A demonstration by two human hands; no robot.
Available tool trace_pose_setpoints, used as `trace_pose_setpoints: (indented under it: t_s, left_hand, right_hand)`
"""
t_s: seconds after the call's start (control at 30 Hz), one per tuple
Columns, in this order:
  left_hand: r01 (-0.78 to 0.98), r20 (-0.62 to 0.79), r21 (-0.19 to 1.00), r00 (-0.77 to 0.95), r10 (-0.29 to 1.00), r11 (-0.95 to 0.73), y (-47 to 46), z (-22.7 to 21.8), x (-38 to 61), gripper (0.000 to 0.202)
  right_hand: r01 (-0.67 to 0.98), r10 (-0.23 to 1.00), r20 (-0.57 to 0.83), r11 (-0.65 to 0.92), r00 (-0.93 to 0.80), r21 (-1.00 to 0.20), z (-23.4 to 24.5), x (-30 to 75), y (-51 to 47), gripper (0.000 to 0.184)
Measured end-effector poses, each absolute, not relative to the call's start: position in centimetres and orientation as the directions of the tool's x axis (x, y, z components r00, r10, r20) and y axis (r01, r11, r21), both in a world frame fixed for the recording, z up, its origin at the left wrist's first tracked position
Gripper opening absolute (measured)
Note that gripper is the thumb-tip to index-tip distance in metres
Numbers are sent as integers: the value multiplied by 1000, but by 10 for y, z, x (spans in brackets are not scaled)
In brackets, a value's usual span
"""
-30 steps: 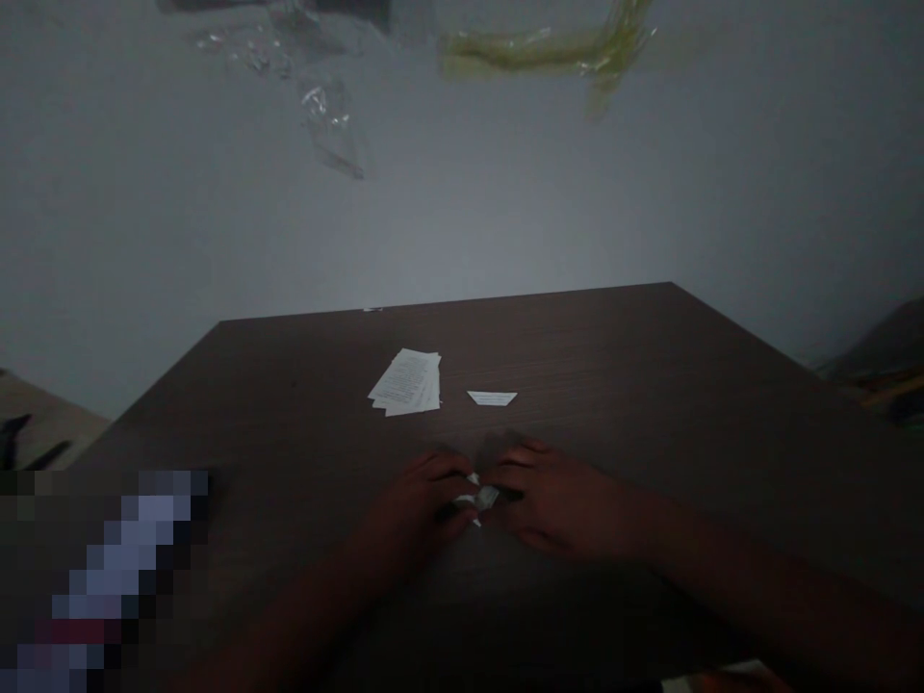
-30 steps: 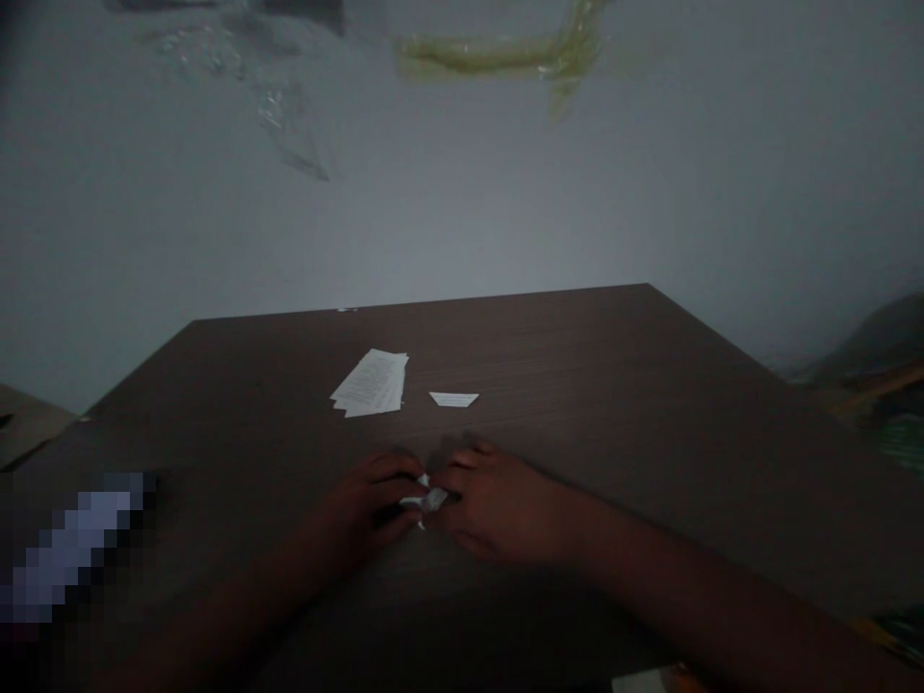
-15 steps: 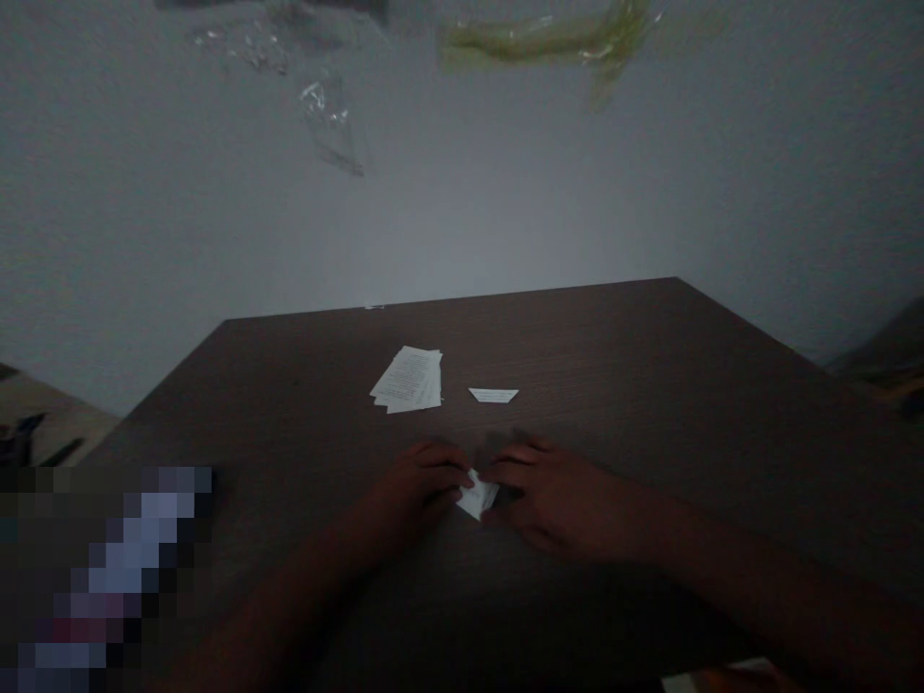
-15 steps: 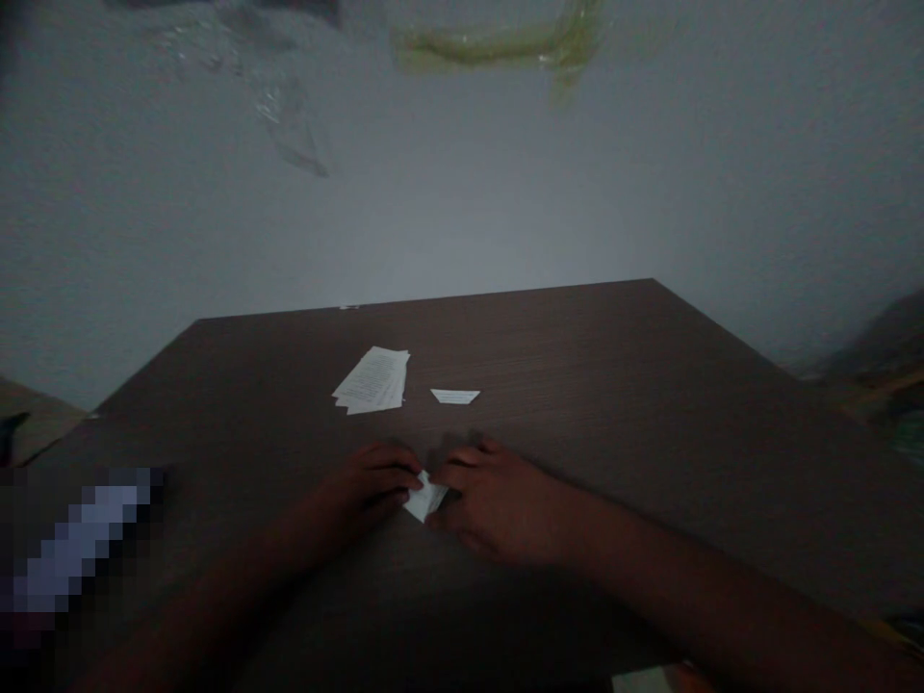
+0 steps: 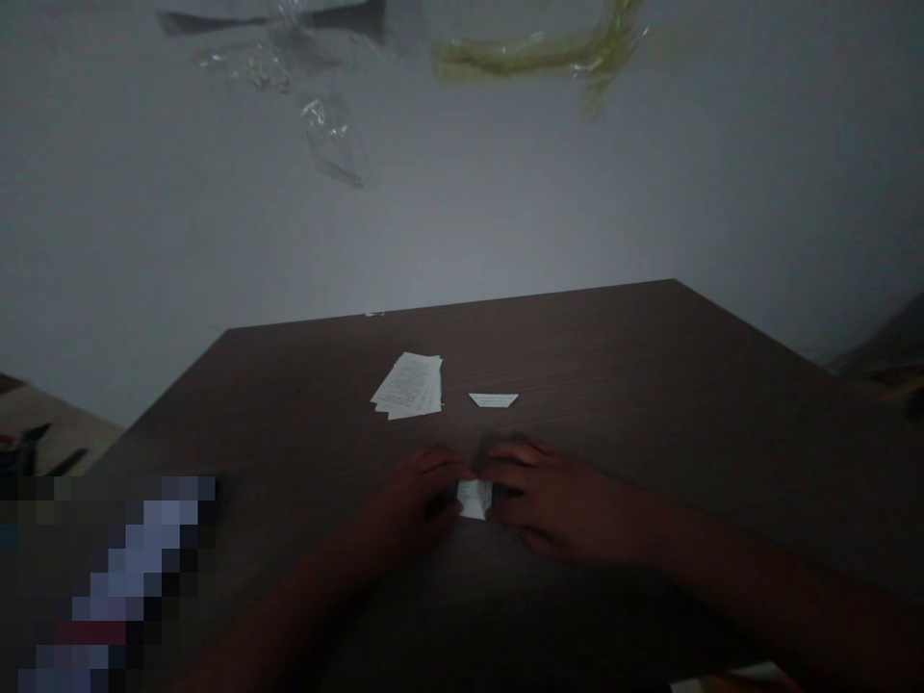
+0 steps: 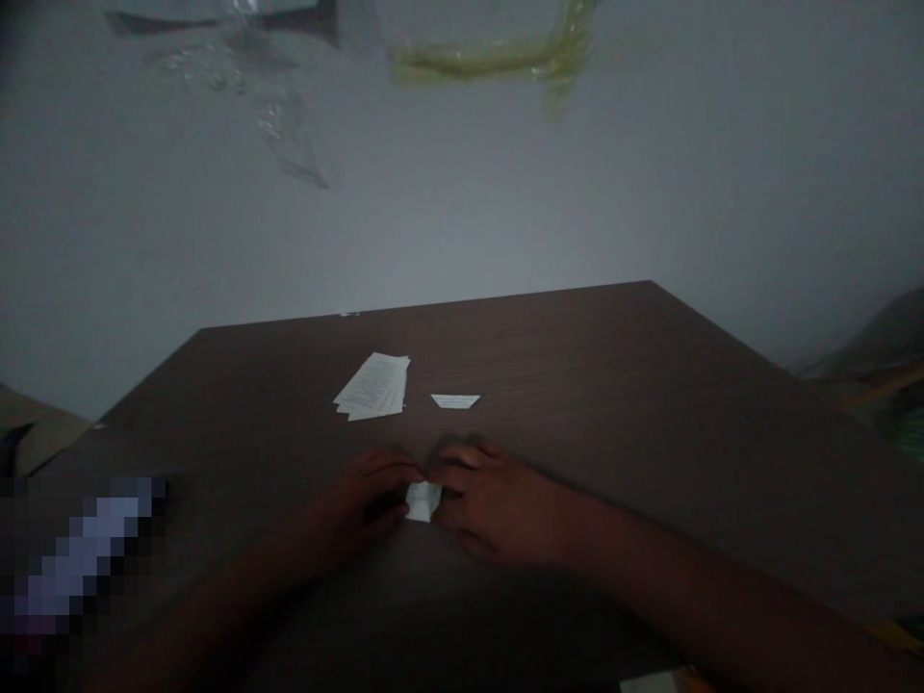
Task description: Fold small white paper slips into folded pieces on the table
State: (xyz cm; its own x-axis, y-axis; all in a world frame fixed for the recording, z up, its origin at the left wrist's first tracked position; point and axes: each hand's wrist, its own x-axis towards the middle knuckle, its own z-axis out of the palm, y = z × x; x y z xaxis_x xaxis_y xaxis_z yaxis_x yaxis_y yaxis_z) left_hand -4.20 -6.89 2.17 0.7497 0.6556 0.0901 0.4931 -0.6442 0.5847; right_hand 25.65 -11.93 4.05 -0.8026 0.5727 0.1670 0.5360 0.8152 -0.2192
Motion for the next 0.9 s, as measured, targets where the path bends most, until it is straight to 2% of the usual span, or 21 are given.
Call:
trace_pose_setpoints:
  t_s: [0.2, 0.47, 0.63, 0.9]
  left_hand:
    - [542, 66, 560, 724, 686, -627, -71, 23, -40, 32]
    - [549, 39, 548, 737, 675, -631, -67, 16, -41, 29]
    - [610, -19, 490, 722, 692, -623, -73, 27, -36, 30]
    - [572, 20, 470, 754, 656, -672, -76, 28, -40, 36]
  right_hand:
    - [579, 599, 141, 799, -788, -161, 31, 249, -118, 12]
    - [610, 616, 158, 787, -772, -88, 23, 242, -122, 8]
    - [624, 628, 123, 778, -768, -72, 31, 242, -123, 8]
    - [616, 621, 129, 783, -773, -85, 27, 241, -123, 7]
